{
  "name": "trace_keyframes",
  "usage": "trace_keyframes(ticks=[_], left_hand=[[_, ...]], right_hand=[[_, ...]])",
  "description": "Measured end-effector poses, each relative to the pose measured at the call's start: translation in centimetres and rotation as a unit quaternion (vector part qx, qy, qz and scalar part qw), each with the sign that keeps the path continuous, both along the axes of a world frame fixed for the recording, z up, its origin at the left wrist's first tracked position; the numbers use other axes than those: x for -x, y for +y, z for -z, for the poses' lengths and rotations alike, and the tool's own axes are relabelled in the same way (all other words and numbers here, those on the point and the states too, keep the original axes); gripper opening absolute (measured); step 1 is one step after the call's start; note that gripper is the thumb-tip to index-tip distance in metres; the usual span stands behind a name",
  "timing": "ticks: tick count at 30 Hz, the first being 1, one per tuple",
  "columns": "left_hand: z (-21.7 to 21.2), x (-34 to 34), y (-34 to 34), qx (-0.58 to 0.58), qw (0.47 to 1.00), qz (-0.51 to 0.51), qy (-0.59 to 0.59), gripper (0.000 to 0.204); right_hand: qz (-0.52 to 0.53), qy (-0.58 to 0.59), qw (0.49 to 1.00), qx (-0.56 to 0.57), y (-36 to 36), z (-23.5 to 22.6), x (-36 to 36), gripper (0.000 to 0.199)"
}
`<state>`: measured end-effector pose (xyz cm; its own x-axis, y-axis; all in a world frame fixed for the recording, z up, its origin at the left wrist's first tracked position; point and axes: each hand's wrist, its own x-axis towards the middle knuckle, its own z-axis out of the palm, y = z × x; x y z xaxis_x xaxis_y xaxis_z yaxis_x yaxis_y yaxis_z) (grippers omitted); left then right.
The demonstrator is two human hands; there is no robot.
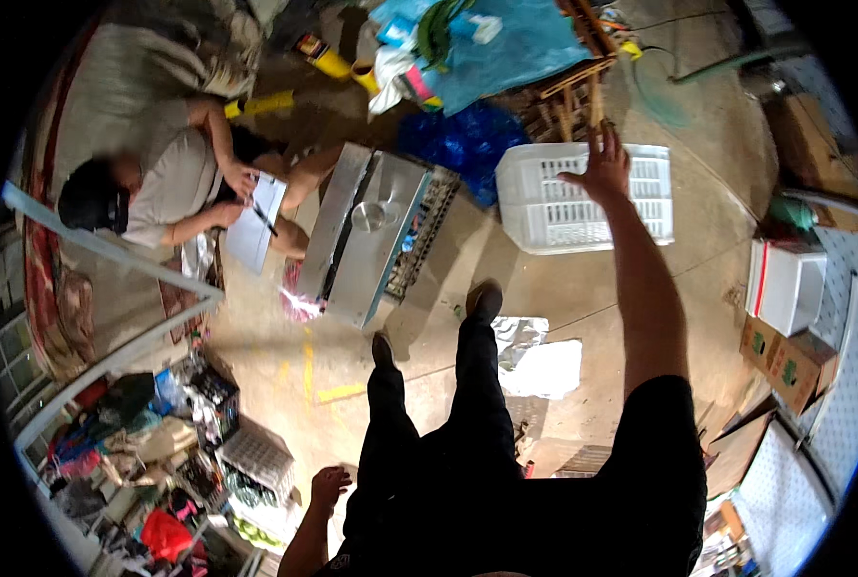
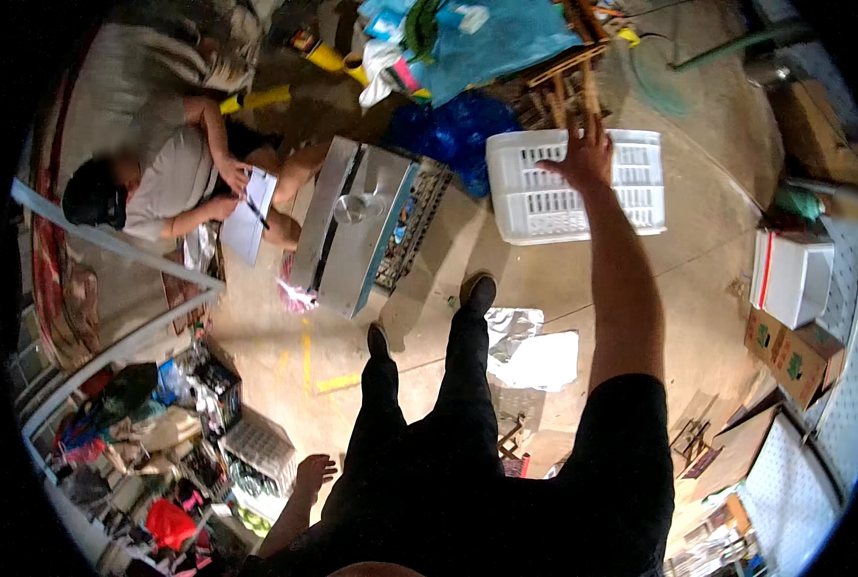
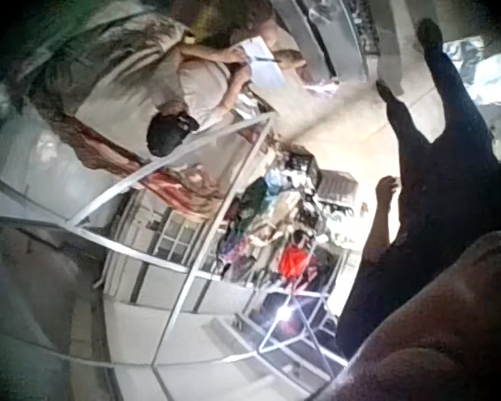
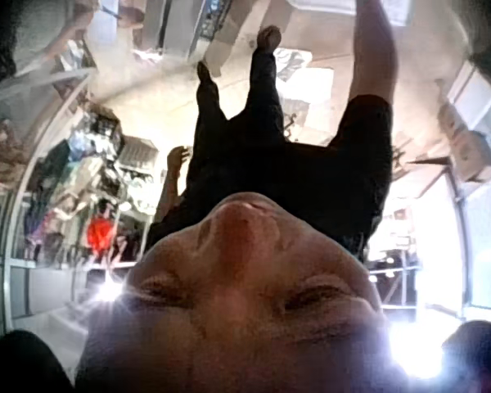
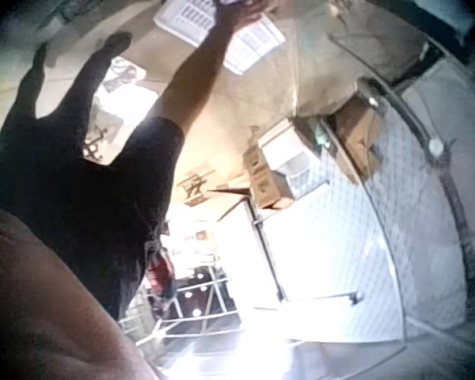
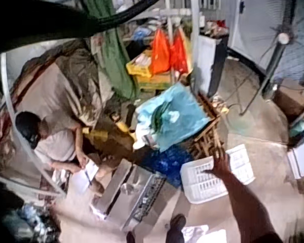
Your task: The person packs peanuts from a large yellow sack into a clear plastic bag and seals it with tape. They then move through a warehouse area, handling and organizing white plastic crates filled with green vegetables, including cucumbers and leafy greens.
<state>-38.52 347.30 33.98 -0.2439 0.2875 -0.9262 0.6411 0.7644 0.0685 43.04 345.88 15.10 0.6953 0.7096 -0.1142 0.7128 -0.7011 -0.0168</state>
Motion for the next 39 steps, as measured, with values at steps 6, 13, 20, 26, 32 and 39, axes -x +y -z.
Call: trace_keyframes(ticks=[6, 13, 20, 26, 32, 39], left_hand=[[2.1, -4.4, -1.3, -0.009, 0.998, 0.009, -0.063, 0.030], [7.5, -2.7, 1.3, -0.017, 0.993, 0.037, -0.106, 0.031], [10.6, 3.0, 6.0, -0.023, 0.984, 0.020, -0.176, 0.023], [12.0, 9.1, 12.8, -0.112, 0.961, 0.106, -0.231, 0.022], [12.8, 25.0, 12.2, -0.169, 0.963, -0.022, -0.208, 0.025], [13.6, 40.7, -1.3, -0.128, 0.977, -0.143, -0.097, 0.023]], right_hand=[[-0.147, 0.094, 0.962, 0.210, 2.2, -1.4, 0.8, 0.098], [-0.180, 0.226, 0.914, 0.286, -14.0, 0.7, 7.4, 0.073], [-0.086, 0.206, 0.942, 0.251, -21.6, -6.3, 22.2, 0.069], [-0.022, 0.199, 0.963, 0.183, -21.5, -17.3, 30.4, 0.069], [-0.063, 0.186, 0.954, 0.226, -19.1, -21.2, 40.4, 0.079], [-0.168, 0.297, 0.933, 0.118, -15.2, -16.6, 50.0, 0.055]])
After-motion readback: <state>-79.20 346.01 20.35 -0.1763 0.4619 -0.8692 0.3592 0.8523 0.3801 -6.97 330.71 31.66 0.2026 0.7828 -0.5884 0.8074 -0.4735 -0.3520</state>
